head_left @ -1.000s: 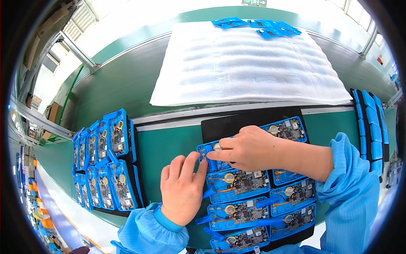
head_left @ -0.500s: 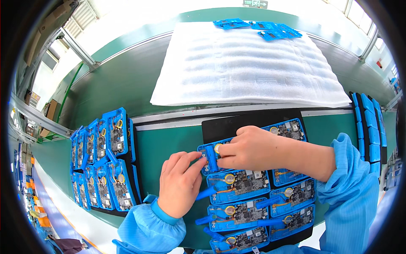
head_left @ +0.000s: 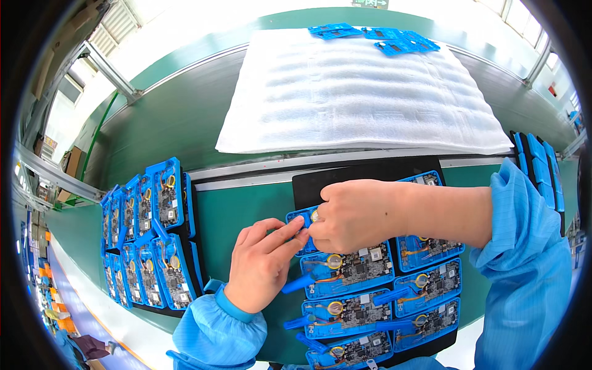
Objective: The person connects a battery to a circuit board inside a blue plastic casing, presses a back cover onto the assembly, and sets it aside. They then repeat the process with another device, retrieving a back cover from a tray and a circuit board assembly from a stack.
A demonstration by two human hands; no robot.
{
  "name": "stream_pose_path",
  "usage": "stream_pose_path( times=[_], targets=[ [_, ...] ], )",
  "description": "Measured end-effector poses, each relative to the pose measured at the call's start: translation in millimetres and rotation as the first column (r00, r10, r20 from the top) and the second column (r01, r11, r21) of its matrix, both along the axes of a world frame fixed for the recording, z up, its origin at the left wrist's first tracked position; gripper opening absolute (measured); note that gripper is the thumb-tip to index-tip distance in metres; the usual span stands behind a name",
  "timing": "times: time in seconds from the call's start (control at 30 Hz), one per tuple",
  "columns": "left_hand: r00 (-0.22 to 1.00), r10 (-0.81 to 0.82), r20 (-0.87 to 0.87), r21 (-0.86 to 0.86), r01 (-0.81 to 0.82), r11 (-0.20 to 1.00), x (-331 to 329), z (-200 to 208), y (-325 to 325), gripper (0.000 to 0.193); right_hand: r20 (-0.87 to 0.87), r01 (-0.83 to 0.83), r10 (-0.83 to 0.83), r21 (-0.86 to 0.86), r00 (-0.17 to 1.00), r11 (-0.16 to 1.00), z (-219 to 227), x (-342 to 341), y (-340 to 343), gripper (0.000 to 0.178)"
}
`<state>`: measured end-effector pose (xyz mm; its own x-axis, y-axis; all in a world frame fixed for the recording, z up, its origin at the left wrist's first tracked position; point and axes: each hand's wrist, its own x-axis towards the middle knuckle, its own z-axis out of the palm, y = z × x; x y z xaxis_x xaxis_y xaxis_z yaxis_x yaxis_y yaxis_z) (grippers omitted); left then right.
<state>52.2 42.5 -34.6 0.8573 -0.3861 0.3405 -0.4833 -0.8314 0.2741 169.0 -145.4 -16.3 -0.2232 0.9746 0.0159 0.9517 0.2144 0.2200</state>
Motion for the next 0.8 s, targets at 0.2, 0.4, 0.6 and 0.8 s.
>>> stream_pose_path(
  times=[0.2,0.4,0.6,0.8],
  targets=[
    [1.0,-0.012,-0.002,-0.027,0.012,1.0,1.4,-1.9,2.2,0.041,0.023,-0.095,0.096,-0.039,0.995,0.995,7.3,7.5,3.1,0.012],
    [1.0,-0.022,-0.009,-0.042,0.022,0.999,2.4,-2.3,3.5,0.041,0.073,-0.144,0.153,-0.116,0.986,0.983,18.2,4.5,8.0,0.013],
    [0.999,-0.031,-0.011,-0.049,0.03,0.998,2.2,-2.3,4.5,0.041,-0.047,-0.003,-0.007,-0.22,0.999,0.976,11.6,3.5,9.5,0.008],
    [0.999,-0.05,-0.023,-0.048,0.048,0.998,1.7,-2.4,4.3,0.04,-0.533,0.372,-0.379,-0.126,0.757,0.92,-7.0,-6.2,-2.7,0.01]
  ],
)
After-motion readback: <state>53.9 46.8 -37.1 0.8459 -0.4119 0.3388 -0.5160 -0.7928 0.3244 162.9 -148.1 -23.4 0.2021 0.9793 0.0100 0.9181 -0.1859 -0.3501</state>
